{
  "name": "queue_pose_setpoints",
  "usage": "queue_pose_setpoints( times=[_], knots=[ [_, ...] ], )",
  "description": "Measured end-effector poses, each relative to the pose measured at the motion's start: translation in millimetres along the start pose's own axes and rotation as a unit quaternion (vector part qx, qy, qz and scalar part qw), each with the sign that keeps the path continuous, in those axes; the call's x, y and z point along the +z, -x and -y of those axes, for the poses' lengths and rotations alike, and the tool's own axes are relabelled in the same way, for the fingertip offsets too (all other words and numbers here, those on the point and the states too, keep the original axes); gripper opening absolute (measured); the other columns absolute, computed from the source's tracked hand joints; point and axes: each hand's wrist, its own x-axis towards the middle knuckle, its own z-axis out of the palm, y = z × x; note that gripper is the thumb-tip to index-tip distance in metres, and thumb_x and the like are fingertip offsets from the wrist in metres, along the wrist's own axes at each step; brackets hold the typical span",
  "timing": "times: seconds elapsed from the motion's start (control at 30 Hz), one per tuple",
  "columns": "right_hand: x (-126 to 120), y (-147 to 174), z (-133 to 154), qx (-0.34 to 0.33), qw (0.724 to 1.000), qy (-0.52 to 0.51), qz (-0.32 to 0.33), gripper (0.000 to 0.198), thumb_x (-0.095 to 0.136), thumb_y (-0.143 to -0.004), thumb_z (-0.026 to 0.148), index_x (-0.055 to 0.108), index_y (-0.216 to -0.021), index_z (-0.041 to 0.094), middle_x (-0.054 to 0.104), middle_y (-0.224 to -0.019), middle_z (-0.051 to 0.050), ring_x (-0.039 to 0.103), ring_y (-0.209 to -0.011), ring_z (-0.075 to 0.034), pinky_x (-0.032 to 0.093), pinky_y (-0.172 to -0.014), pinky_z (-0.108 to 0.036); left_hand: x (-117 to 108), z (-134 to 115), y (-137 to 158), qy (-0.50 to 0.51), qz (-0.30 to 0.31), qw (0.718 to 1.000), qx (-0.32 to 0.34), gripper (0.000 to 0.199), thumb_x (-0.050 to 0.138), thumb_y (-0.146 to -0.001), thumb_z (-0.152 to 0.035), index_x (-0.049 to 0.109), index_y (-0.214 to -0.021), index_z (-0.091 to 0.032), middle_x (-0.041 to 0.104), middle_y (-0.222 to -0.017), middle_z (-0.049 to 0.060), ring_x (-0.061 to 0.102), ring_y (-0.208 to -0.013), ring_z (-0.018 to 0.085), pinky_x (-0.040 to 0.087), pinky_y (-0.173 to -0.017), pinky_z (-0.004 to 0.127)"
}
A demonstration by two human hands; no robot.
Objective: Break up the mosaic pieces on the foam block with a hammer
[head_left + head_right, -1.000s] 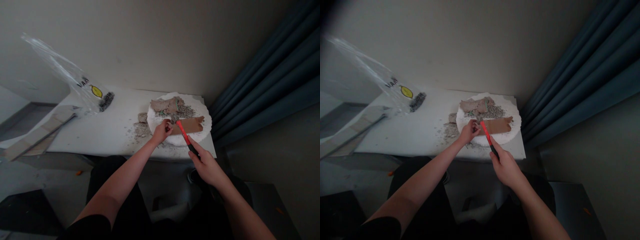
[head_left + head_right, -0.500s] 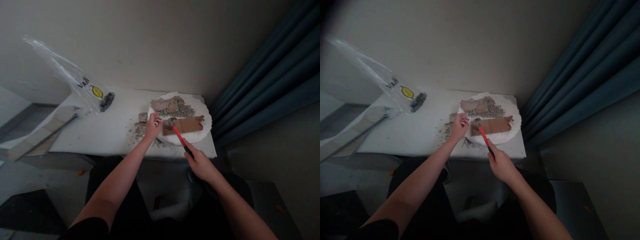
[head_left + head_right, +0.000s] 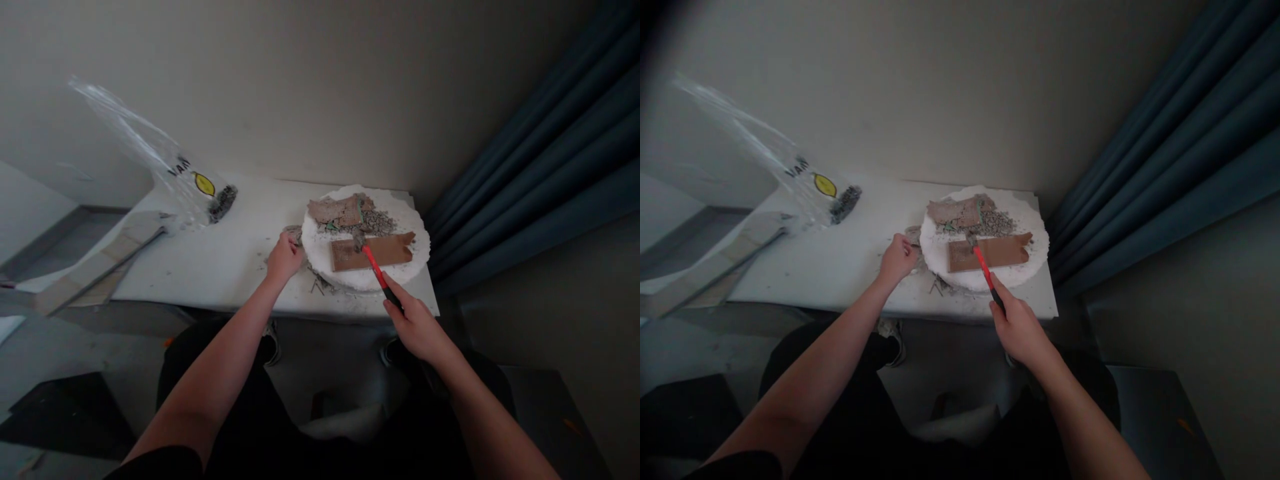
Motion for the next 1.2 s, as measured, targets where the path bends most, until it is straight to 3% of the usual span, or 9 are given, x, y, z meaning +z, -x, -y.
queue_pose_setpoints(
  times=[0.13, 0.23, 0.3, 0.43, 0.57, 0.7, 0.83, 1.07, 1.2],
  knots=[
    [-3, -2, -7, -0.001, 1.000, -0.005, -0.008, 0.062, 0.043, -0.098, 0.032, 0.031, -0.158, 0.022, 0.071, -0.119, -0.013, 0.068, -0.105, -0.029, 0.050, -0.093, -0.043, 1, 10, 10, -0.137, 0.118, 0.984, -0.004, 0.023, 0.054, -0.080, -0.030, 0.062, -0.099, -0.021, 0.072, -0.093, 0.012, 0.068, -0.092, 0.029, 0.051, -0.077, 0.038],
    [-2, -6, -14, 0.003, 1.000, 0.001, -0.009, 0.063, 0.045, -0.096, 0.031, 0.033, -0.157, 0.022, 0.067, -0.129, -0.014, 0.065, -0.113, -0.030, 0.049, -0.095, -0.044, 17, 15, 23, -0.194, 0.255, 0.947, 0.007, 0.021, 0.063, -0.075, -0.035, 0.068, -0.088, -0.019, 0.073, -0.093, 0.016, 0.069, -0.096, 0.033, 0.052, -0.081, 0.042],
    [0, -8, -17, 0.004, 1.000, 0.007, -0.008, 0.063, 0.045, -0.096, 0.031, 0.034, -0.157, 0.020, 0.066, -0.130, -0.015, 0.064, -0.114, -0.030, 0.049, -0.096, -0.045, 29, 15, 32, -0.202, 0.294, 0.934, 0.026, 0.026, 0.066, -0.075, -0.039, 0.070, -0.088, -0.017, 0.073, -0.100, 0.020, 0.068, -0.100, 0.035, 0.053, -0.084, 0.044],
    [0, -11, -19, 0.009, 1.000, 0.013, -0.001, 0.062, 0.044, -0.096, 0.031, 0.034, -0.157, 0.020, 0.069, -0.125, -0.014, 0.068, -0.105, -0.029, 0.049, -0.095, -0.046, 44, 12, 44, -0.191, 0.299, 0.933, 0.055, 0.018, 0.062, -0.077, -0.028, 0.071, -0.089, -0.016, 0.072, -0.104, 0.022, 0.068, -0.102, 0.032, 0.052, -0.087, 0.043],
    [1, -12, -20, 0.000, 1.000, 0.011, -0.005, 0.062, 0.045, -0.096, 0.030, 0.035, -0.156, 0.021, 0.067, -0.129, -0.013, 0.063, -0.117, -0.030, 0.047, -0.100, -0.046, 44, 10, 39, -0.182, 0.294, 0.936, 0.066, 0.015, 0.062, -0.074, -0.021, 0.071, -0.085, -0.017, 0.073, -0.096, 0.018, 0.069, -0.099, 0.029, 0.052, -0.087, 0.038],
    [1, -12, -21, 0.000, 1.000, 0.008, -0.003, 0.064, 0.045, -0.096, 0.029, 0.033, -0.158, 0.020, 0.065, -0.131, -0.014, 0.058, -0.125, -0.031, 0.045, -0.103, -0.047, 44, 15, 27, -0.167, 0.259, 0.950, 0.050, 0.016, 0.063, -0.073, -0.024, 0.070, -0.086, -0.016, 0.073, -0.091, 0.018, 0.069, -0.097, 0.032, 0.053, -0.086, 0.042],
    [0, -12, -19, -0.002, 1.000, 0.005, 0.000, 0.064, 0.044, -0.096, 0.028, 0.032, -0.157, 0.018, 0.064, -0.132, -0.016, 0.058, -0.125, -0.032, 0.045, -0.103, -0.047, 51, 18, 23, -0.139, 0.240, 0.960, 0.029, 0.025, 0.066, -0.072, -0.022, 0.069, -0.095, -0.013, 0.073, -0.100, 0.022, 0.069, -0.102, 0.035, 0.053, -0.089, 0.044],
    [-1, -12, -17, 0.002, 1.000, 0.017, 0.003, 0.063, 0.044, -0.096, 0.028, 0.032, -0.158, 0.021, 0.066, -0.130, -0.015, 0.061, -0.120, -0.032, 0.046, -0.100, -0.048, 49, 13, 20, -0.203, 0.248, 0.947, -0.019, 0.035, 0.052, -0.084, -0.024, 0.065, -0.112, -0.009, 0.069, -0.117, 0.027, 0.067, -0.109, 0.034, 0.054, -0.088, 0.041],
    [-1, -11, -15, 0.000, 1.000, 0.021, 0.003, 0.064, 0.044, -0.096, 0.027, 0.031, -0.158, 0.022, 0.065, -0.131, -0.015, 0.061, -0.120, -0.033, 0.046, -0.099, -0.048, 47, 13, 19, -0.223, 0.258, 0.940, -0.026, 0.031, 0.053, -0.082, -0.021, 0.067, -0.108, -0.010, 0.070, -0.116, 0.025, 0.068, -0.109, 0.033, 0.054, -0.088, 0.041]
  ],
)
